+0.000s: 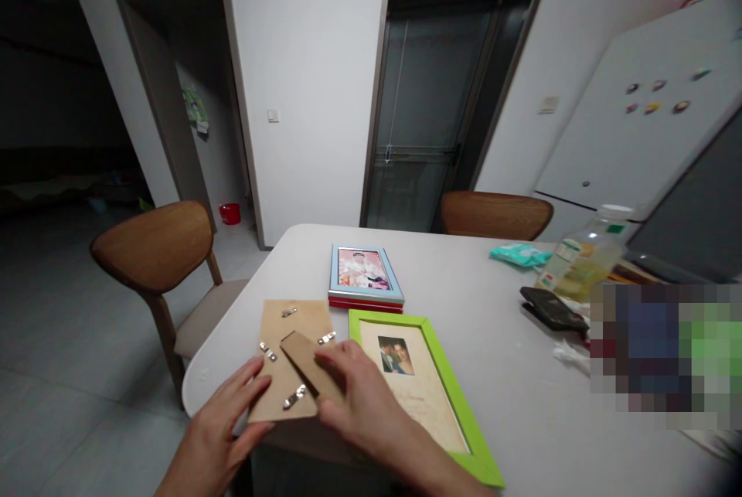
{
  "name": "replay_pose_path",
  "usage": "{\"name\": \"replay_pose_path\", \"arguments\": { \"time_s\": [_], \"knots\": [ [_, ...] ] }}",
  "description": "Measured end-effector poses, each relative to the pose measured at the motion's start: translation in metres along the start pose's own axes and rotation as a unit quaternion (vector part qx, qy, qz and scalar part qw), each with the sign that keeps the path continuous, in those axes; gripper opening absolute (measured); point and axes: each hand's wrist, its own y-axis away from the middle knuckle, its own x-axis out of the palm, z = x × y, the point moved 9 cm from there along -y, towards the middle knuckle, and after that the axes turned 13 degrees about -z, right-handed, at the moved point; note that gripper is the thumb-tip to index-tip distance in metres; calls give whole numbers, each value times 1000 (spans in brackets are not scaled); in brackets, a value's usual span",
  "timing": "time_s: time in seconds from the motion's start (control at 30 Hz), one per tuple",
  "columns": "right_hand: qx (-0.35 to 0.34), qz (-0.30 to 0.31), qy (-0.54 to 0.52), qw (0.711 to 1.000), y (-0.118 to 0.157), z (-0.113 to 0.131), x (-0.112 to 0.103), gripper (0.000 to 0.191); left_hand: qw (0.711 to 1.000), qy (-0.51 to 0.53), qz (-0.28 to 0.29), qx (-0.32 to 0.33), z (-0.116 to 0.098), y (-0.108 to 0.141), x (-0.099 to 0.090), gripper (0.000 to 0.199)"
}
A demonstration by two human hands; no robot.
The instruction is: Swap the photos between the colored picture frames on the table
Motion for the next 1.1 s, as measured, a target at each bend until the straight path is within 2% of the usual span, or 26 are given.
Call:
{"name": "replay_pose_path", "arguments": {
  "time_s": [0.07, 0.17, 0.3, 0.4, 0.57, 0.67, 0.77, 0.83, 0.97, 1.03, 1.1],
  "knots": [
    [8, -22, 24, 999, 13, -12, -37, 40, 998, 33, 10, 45, -40, -7, 16, 35],
    [67, -26, 68, 995, 36, -49, -76, 36, 991, 73, 75, 87, -88, -9, 58, 37],
    [115, -30, 118, 986, 57, -92, -97, 34, 981, 86, 168, 50, -112, -8, 110, 36],
    [113, -33, 136, 984, 63, -108, -95, 36, 973, 77, 218, 27, -117, -8, 129, 36],
    [62, -51, 183, 980, 65, -121, -83, 37, 963, 58, 262, 11, -117, -5, 134, 27],
    [19, -68, 214, 974, 64, -123, -75, 37, 962, 53, 267, 6, -115, -4, 130, 33],
    [-18, -71, 223, 972, 60, -115, -67, 33, 963, 54, 263, 22, -116, -3, 129, 42],
    [-50, -68, 228, 970, 57, -102, -64, 30, 964, 54, 258, 40, -116, -2, 130, 39],
    [-127, 1, 228, 965, 56, -73, -50, 21, 969, 46, 212, 117, -110, 3, 133, 29],
    [-154, 32, 231, 960, 58, -68, -42, 18, 970, 44, 158, 178, -108, 4, 131, 39],
    [-175, 37, 238, 955, 58, -71, -37, 19, 965, 45, 106, 235, -109, 3, 128, 49]
  ]
}}
